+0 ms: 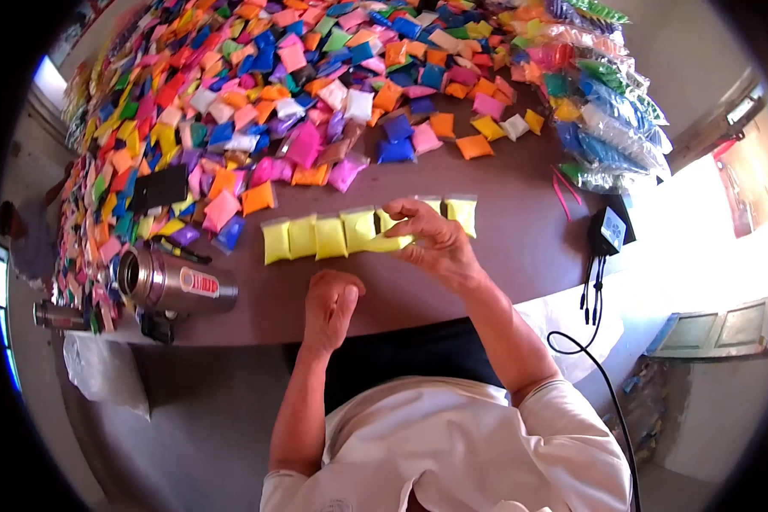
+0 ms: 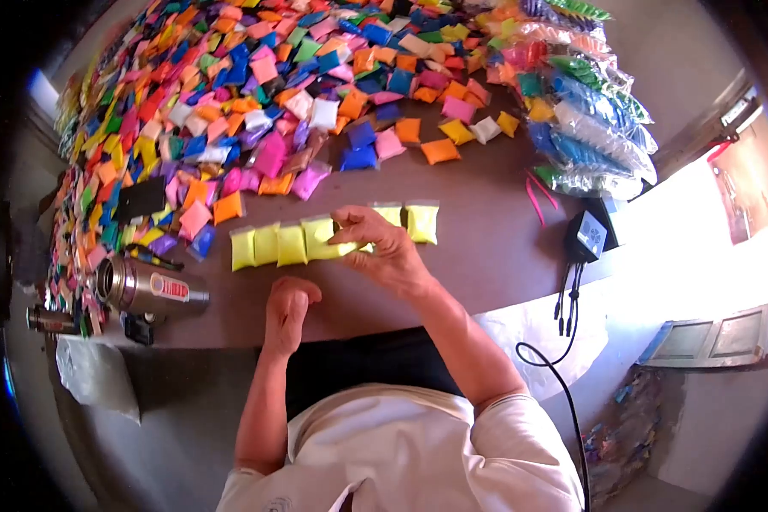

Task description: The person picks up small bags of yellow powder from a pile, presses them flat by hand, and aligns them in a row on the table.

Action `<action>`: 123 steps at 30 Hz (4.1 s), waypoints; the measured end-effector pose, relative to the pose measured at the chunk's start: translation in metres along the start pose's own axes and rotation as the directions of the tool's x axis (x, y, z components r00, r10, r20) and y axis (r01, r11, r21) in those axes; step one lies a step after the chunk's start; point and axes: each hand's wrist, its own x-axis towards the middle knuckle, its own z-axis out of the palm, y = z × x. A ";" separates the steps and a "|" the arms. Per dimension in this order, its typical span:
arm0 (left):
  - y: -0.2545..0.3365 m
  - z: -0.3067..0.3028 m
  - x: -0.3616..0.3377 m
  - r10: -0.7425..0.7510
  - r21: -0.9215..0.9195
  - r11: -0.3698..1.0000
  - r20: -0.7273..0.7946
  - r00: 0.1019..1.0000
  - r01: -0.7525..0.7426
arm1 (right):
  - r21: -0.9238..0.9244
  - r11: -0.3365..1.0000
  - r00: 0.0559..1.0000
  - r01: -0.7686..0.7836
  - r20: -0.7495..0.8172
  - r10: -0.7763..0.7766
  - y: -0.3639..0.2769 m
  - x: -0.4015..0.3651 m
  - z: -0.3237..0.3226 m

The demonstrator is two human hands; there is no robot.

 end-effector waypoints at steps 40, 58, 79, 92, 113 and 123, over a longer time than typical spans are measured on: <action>-0.004 -0.004 -0.001 -0.075 0.117 0.990 0.013 0.997 0.073 | 0.407 0.797 0.877 -0.445 0.016 0.481 0.032 -0.041 0.049; 0.005 0.005 0.001 0.068 0.240 0.968 0.049 0.996 -0.078 | -0.337 0.912 0.874 -0.233 -0.483 0.045 -0.004 -0.051 0.008; 0.006 0.006 0.001 0.095 0.256 0.961 0.038 0.995 -0.102 | -0.613 0.465 0.704 -0.639 -0.709 0.033 0.009 -0.040 -0.086; 0.004 0.007 0.001 0.117 0.268 0.957 -0.003 0.993 -0.112 | -0.757 0.652 0.973 -0.039 -0.177 -0.147 -0.011 -0.024 -0.018; -0.045 0.016 -0.036 0.058 0.803 0.561 0.205 0.977 -0.202 | -0.825 0.547 0.864 0.139 0.372 0.340 0.028 0.061 0.160; -0.010 0.006 -0.007 0.184 0.330 0.925 0.047 0.982 -0.189 | -0.826 0.534 0.972 0.183 0.234 0.029 0.027 0.013 0.065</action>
